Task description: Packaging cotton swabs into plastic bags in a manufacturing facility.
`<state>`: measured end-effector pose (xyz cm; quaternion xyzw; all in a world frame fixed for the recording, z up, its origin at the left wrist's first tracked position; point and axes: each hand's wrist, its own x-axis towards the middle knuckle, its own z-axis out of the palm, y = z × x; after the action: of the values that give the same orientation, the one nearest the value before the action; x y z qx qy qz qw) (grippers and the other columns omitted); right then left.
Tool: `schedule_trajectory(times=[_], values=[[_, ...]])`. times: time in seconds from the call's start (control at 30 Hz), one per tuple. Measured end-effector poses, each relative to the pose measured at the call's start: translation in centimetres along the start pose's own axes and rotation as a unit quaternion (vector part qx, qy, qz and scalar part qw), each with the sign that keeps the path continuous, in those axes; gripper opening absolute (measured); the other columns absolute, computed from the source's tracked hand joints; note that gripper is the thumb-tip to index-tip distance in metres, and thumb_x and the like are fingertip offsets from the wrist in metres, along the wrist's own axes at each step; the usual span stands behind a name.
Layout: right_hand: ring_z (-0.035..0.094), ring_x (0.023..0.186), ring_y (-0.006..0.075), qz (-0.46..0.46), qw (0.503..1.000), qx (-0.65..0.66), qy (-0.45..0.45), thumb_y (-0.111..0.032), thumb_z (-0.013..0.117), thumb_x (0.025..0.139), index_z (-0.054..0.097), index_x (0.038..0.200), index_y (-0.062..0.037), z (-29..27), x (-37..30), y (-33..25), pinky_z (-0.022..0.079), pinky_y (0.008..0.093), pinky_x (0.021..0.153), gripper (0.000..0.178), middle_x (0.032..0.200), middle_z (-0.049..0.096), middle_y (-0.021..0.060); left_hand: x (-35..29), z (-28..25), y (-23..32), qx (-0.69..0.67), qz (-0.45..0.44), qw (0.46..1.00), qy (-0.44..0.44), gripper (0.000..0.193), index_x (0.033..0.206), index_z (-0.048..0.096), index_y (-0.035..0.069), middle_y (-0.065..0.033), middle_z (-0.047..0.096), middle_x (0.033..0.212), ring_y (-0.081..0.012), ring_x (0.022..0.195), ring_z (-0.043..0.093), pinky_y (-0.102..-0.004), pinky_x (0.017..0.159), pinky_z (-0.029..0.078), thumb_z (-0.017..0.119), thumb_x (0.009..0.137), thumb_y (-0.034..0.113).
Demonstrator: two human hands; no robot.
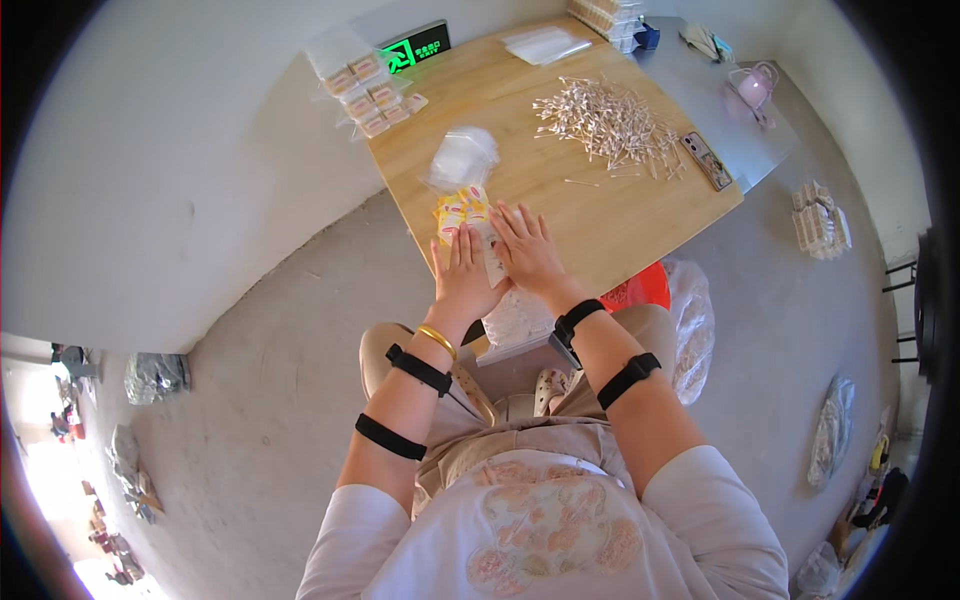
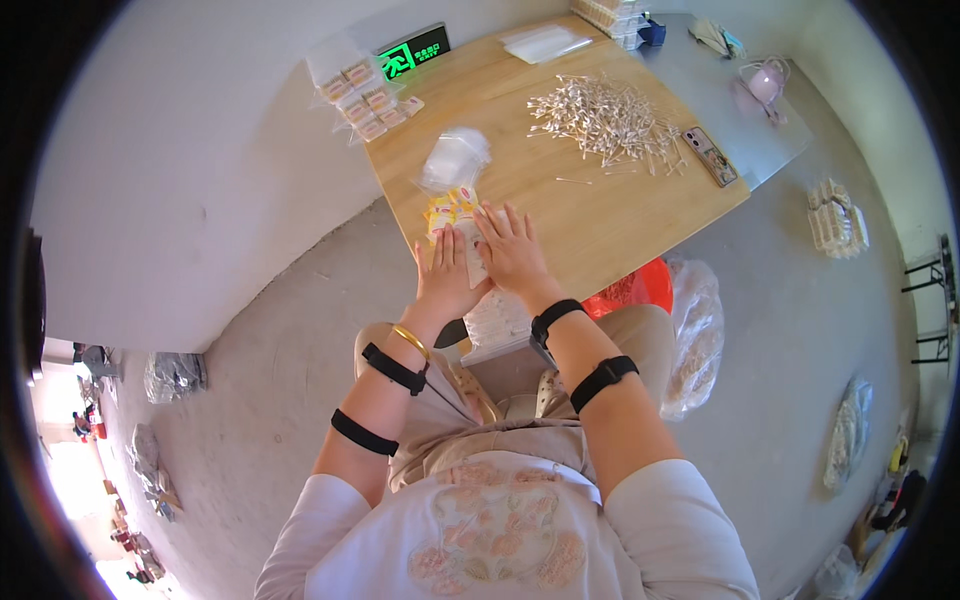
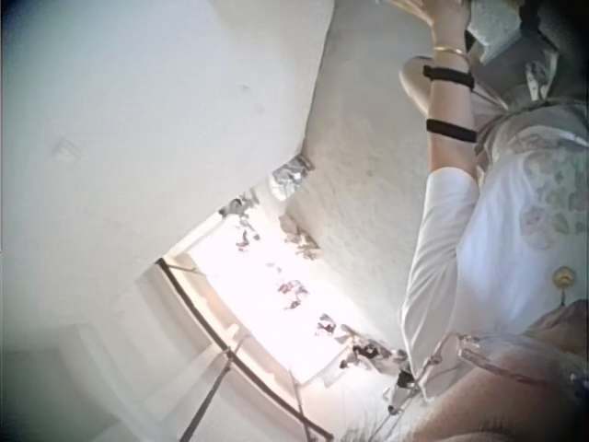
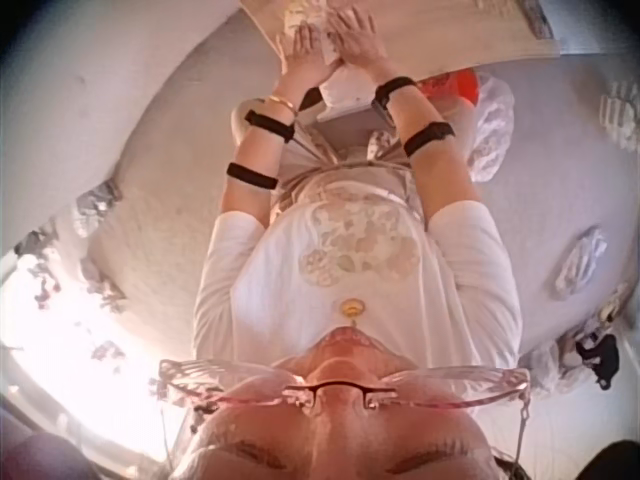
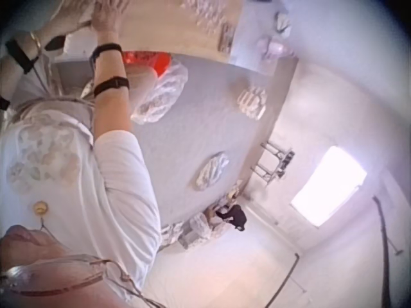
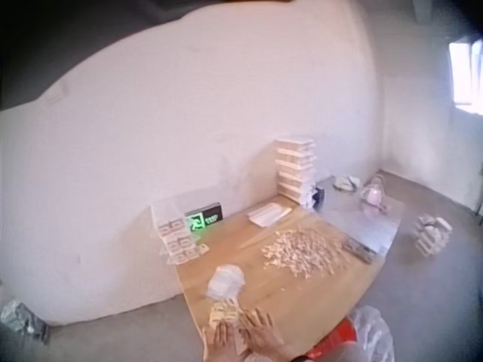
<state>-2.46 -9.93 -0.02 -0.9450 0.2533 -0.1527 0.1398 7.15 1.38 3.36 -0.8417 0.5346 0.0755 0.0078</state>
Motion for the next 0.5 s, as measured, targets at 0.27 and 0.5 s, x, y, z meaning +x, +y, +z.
schedule_trajectory(times=[0.27,0.5], values=[[0.020,0.144,0.0344,-0.051,0.997,-0.050,-0.040,-0.036,0.045,0.097,0.030,0.149,-0.0128,-0.3,-0.6,1.3,0.016,0.0551,0.116,0.059,0.157,0.025,0.0082,1.1,1.2,-1.1,-0.048,0.004,0.997,0.057,0.086,0.149,0.017,-0.005,-0.0215,0.012,0.158,-0.0297,0.149,0.007,-0.0549,0.117,0.001,0.031,0.096,0.061],[0.016,0.146,0.0340,0.050,0.984,0.162,0.054,-0.034,0.041,0.100,0.028,0.150,-0.0086,0.7,-0.3,5.0,0.013,0.0496,0.117,0.057,0.157,0.023,0.0135,2.1,0.9,-4.2,-0.254,-0.068,0.961,0.083,0.080,0.151,0.018,0.001,-0.0167,0.014,0.159,-0.0280,0.149,0.006,-0.0498,0.118,0.000,0.025,0.098,0.060]])
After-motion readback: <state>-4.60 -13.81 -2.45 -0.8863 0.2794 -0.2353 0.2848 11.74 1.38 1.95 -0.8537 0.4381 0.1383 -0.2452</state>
